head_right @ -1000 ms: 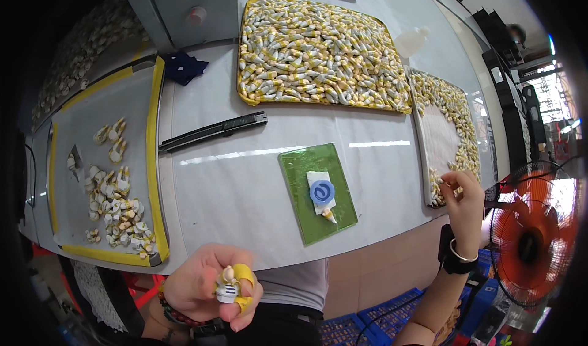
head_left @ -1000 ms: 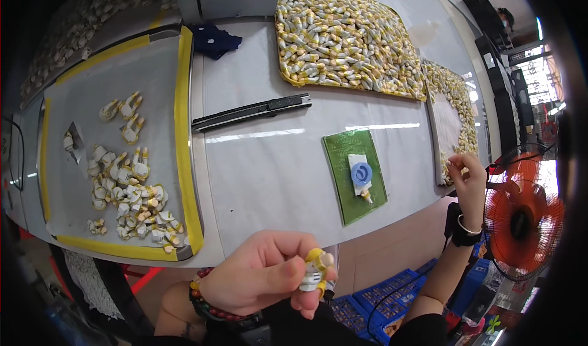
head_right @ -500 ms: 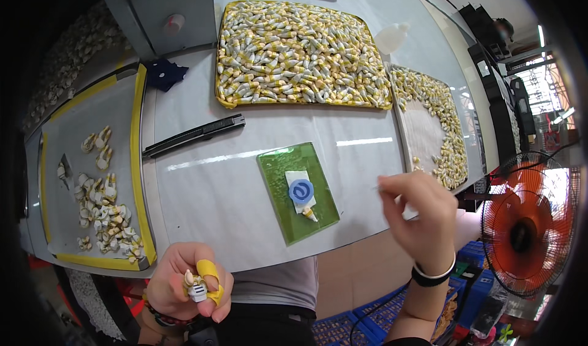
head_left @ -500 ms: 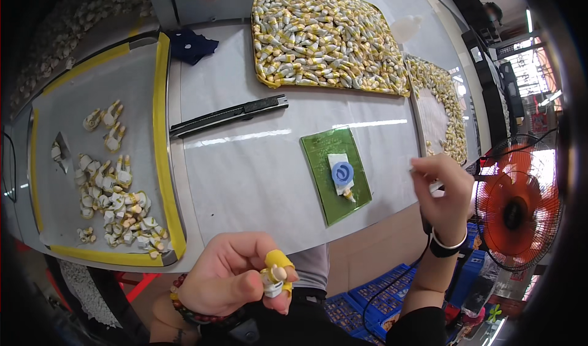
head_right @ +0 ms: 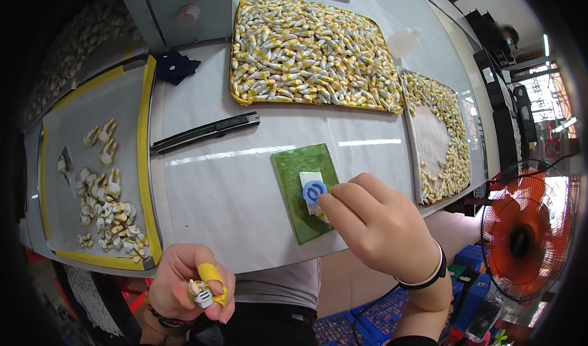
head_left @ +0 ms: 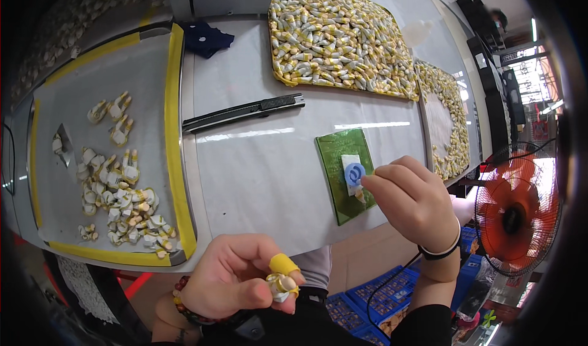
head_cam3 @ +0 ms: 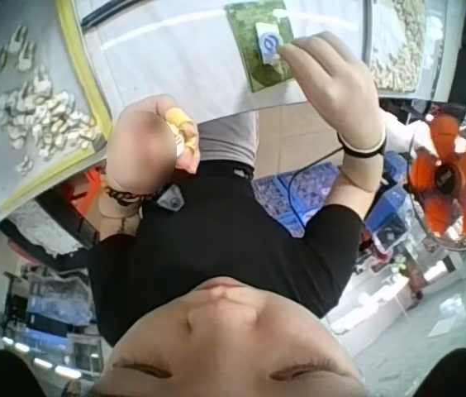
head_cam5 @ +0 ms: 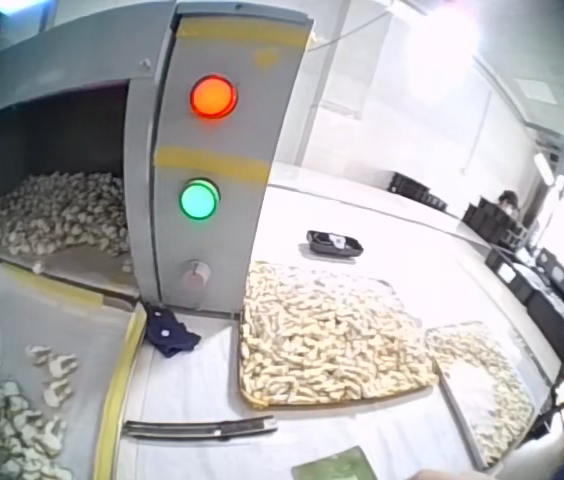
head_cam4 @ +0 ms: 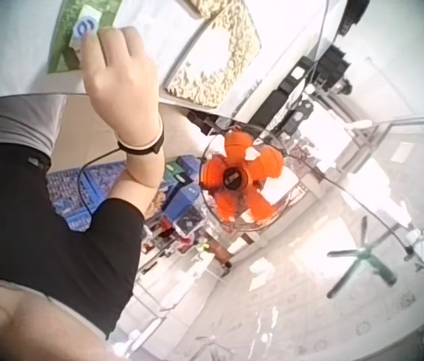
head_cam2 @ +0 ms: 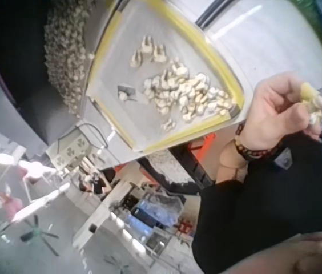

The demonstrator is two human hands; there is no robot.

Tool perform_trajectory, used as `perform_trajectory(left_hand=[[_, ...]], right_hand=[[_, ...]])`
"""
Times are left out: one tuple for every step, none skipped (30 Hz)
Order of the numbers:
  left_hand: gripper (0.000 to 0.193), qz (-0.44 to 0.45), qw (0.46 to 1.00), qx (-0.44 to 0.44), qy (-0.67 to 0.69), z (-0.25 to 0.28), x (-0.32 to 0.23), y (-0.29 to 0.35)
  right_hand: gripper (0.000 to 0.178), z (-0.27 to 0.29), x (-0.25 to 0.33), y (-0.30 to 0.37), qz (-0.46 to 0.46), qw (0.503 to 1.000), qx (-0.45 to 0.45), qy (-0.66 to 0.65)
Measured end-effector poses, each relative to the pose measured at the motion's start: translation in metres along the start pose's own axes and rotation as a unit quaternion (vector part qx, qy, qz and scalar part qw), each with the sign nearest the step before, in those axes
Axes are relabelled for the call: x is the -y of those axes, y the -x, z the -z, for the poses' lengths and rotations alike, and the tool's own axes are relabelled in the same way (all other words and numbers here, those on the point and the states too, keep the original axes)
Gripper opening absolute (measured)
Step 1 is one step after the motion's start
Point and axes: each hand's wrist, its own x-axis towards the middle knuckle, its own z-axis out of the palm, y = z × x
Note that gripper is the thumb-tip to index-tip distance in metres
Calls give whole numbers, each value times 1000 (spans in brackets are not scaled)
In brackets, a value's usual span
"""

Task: The person repeatedly picks up small white and yellow components from a tray, applies a small amount of adhesive from a tube, and joins the pieces together by hand. The assembled items are placed into a yellow-bordered tray on the left side of the workbench. The process is repetitive and performed one item at a time.

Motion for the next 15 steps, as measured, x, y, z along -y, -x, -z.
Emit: perform_trajectory(left_hand=[[40, -2, 1000, -4, -7, -1, -1, 0], [41, -3, 1000, -8, -13, -2, 0, 0], [41, -25, 999, -16, -38, -3, 1, 0], [42, -46, 997, -25, -62, -6, 3, 0], [42, -67, 993, -34, -86, -7, 4, 0], [41, -109, 981, -29, -158, -6, 4, 0], [41, -149, 961, -24, -230, -5, 4, 0], [40, -189, 935, -18, -299, -4, 4, -1], [39, -231, 898, 15, -373, -3, 2, -2], [38, -271, 853, 50, -442, -2, -4, -5], [37, -310, 798, 76, -511, 0, -6, -5], [34, -321, 788, 73, -520, -2, -4, -2], [35, -334, 785, 74, -517, -3, -2, -1], [36, -345, 779, 73, -518, -3, 1, -1], [37, -357, 773, 72, -519, -2, 2, -2]], right_hand=[[27, 1, 2, -1, 2, 1000, 3, 6], [26, 1, 4, -2, 3, 1000, 5, 12], [25, 1, 5, -2, 5, 1000, 4, 10], [24, -1, 5, -2, 6, 1000, 3, 8], [23, -2, 5, -1, 7, 1000, 1, 6], [22, -4, 4, -1, 1, 1000, -7, 3], [20, -5, 4, 0, -6, 1000, -15, -1], [19, -6, 3, 1, -12, 1000, -24, -4], [19, -5, 4, 1, -28, 997, -60, -31], [20, -2, 8, 3, -45, 993, -96, -55], [20, -5, 12, 2, -55, 986, -134, -87], [22, 0, 24, 5, -99, 962, -183, -180], [22, -1, 36, 7, -89, 936, -215, -264], [22, -4, 47, 7, -75, 900, -248, -350], [22, -7, 53, 7, -61, 855, -278, -432]])
